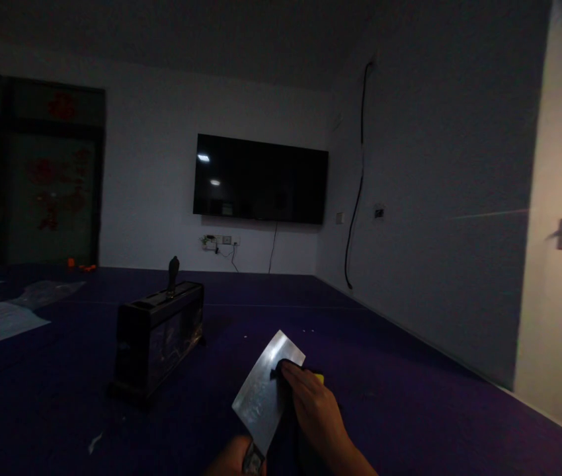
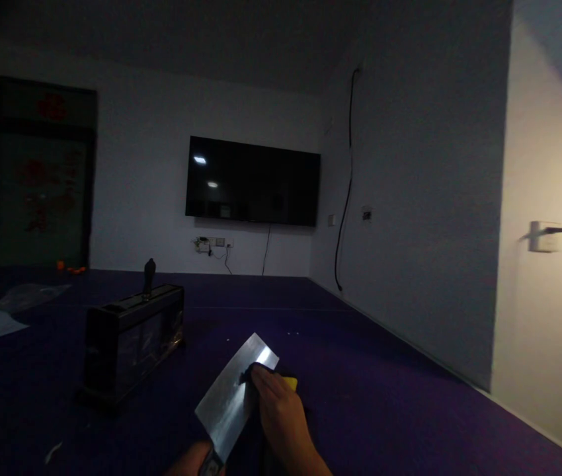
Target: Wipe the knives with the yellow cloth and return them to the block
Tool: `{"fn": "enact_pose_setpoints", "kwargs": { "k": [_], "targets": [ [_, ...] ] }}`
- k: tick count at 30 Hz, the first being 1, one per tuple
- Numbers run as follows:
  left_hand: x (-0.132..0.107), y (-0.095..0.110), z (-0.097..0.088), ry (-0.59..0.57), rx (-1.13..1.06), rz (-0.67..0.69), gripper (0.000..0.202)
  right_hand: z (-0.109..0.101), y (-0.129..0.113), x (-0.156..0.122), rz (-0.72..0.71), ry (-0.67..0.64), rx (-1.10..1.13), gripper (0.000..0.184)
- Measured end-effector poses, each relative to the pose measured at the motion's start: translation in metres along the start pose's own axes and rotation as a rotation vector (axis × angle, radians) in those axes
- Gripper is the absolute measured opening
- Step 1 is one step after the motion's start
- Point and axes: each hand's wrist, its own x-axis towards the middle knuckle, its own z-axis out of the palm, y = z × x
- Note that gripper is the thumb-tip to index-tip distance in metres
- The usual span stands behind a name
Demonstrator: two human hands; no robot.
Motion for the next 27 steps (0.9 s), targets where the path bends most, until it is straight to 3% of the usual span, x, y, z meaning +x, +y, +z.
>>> {"fn": "enact_pose_setpoints", "kwargs": {
  "k": [9,14,18,27],
  "targets": [
    [-0.008,0.023,0.003,0.028,-0.155,-0.095,0.047,0.002,0.003,-0.002,-0.001,-0.054,0.008,0.047],
    [-0.007,0.017,0.003,0.031,-0.225,-0.107,0.046,0.0,-0.002,-0.002,-0.005,-0.064,0.024,0.046],
    [-0.001,0.01,0.003,0.036,-0.182,-0.134,0.039,-0.001,-0.004,-0.001,-0.036,-0.078,0.042,0.047],
    [-0.006,0.021,0.001,0.021,-0.072,-0.083,0.032,0.001,-0.007,-0.002,-0.073,-0.059,0.015,0.046]
  ]
}}
